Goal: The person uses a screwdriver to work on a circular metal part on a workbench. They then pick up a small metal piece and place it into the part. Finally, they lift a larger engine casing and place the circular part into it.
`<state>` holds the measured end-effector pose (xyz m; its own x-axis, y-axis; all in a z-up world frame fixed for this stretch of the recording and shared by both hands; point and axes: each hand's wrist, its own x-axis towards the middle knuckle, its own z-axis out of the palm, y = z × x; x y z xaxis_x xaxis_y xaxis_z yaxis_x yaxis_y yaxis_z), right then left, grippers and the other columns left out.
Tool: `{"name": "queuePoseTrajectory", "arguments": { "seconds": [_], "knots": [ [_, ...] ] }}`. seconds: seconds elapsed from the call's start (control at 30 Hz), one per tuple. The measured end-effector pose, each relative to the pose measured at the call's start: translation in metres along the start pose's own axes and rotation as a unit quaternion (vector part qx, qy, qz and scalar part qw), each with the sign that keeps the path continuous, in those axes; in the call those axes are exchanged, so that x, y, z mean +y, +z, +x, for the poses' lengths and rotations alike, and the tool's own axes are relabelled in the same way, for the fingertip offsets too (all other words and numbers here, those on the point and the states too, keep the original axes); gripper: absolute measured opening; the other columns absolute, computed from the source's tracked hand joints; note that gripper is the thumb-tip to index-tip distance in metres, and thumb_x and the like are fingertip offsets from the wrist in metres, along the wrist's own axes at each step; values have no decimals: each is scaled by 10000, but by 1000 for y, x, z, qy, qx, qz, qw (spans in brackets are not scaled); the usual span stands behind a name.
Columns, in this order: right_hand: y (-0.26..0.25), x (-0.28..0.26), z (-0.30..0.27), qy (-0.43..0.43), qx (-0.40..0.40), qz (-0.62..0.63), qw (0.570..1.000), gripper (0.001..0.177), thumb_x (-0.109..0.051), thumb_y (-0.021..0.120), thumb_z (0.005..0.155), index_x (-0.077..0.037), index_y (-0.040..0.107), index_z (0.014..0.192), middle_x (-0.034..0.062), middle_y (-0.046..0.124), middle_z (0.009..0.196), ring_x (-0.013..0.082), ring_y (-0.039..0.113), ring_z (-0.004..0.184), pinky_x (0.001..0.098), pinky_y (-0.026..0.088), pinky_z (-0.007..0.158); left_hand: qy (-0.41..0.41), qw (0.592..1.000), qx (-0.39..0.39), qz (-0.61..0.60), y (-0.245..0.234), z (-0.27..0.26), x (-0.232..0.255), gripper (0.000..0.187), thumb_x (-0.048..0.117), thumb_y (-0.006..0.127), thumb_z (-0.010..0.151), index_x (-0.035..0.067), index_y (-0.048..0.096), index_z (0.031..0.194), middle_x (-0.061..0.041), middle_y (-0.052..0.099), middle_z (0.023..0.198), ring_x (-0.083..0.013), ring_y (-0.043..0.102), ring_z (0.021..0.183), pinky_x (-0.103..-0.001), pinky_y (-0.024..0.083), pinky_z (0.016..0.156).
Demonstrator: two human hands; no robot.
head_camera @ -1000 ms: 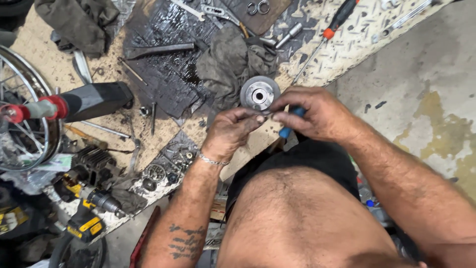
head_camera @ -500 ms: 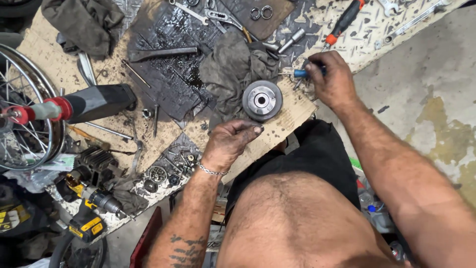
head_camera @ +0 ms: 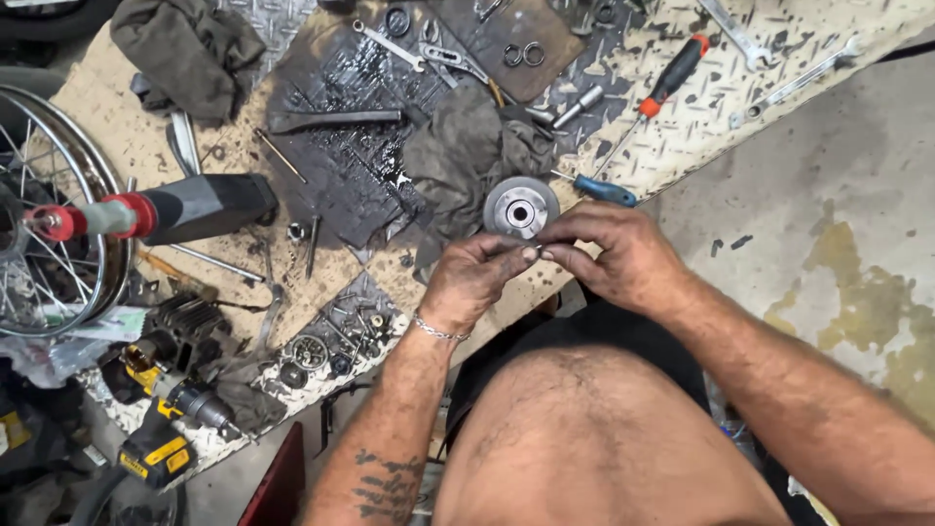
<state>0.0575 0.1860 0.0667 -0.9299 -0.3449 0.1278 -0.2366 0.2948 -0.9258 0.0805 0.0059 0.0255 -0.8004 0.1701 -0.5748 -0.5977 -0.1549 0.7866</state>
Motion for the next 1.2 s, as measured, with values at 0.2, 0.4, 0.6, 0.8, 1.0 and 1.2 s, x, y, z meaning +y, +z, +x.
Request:
{"name": "queuePoseTrajectory", "arguments": {
  "seconds": [0.2,0.4,0.6,0.8,1.0,1.2],
  "knots": [
    [8,7,-5,0,-8,35,999,32,-88,706,831,-79,704,862,85,673,791,248,665,717,336,530,621,19,998,-17,59,0,-10,16,155,151,783,792,76,756,924,-44,705,770,-66,579,755,-201,488,684],
    [21,25,-14,35,-11,66,997,57,-80,708,831,-71,711,888,94,674,806,234,649,730,343,523,644,-16,996,8,87,-5,-11,7,173,245,804,776,140,768,909,-4,688,703,-29,576,656,-185,492,606],
    [21,65,-15,43,26,1,999,64,-41,722,835,-26,706,895,144,656,810,293,644,743,386,506,644,-69,990,125,-23,-26,-22,33,338,312,579,940,4,704,1001,-12,386,490,-45,345,361,-150,280,330],
    [40,112,-10,23,38,-185,982,87,-174,744,823,-149,715,902,53,632,844,270,626,862,406,489,782,-99,980,173,-26,-80,-32,8,250,293,582,945,50,630,986,-12,407,651,-97,419,523,-202,342,453],
    [47,108,-5,16,27,-228,973,73,-222,728,835,-188,720,898,3,610,863,215,597,890,376,443,825,-131,983,126,-13,-95,-46,-8,303,304,514,976,31,608,1068,22,378,665,-60,406,539,-176,357,476],
    [54,119,-4,37,29,-222,974,92,-241,737,813,-207,713,895,-4,605,867,200,594,910,371,418,837,-134,983,122,-1,-98,-46,-15,301,287,537,969,17,608,1082,5,385,658,-73,411,516,-182,359,440]
  ]
}}
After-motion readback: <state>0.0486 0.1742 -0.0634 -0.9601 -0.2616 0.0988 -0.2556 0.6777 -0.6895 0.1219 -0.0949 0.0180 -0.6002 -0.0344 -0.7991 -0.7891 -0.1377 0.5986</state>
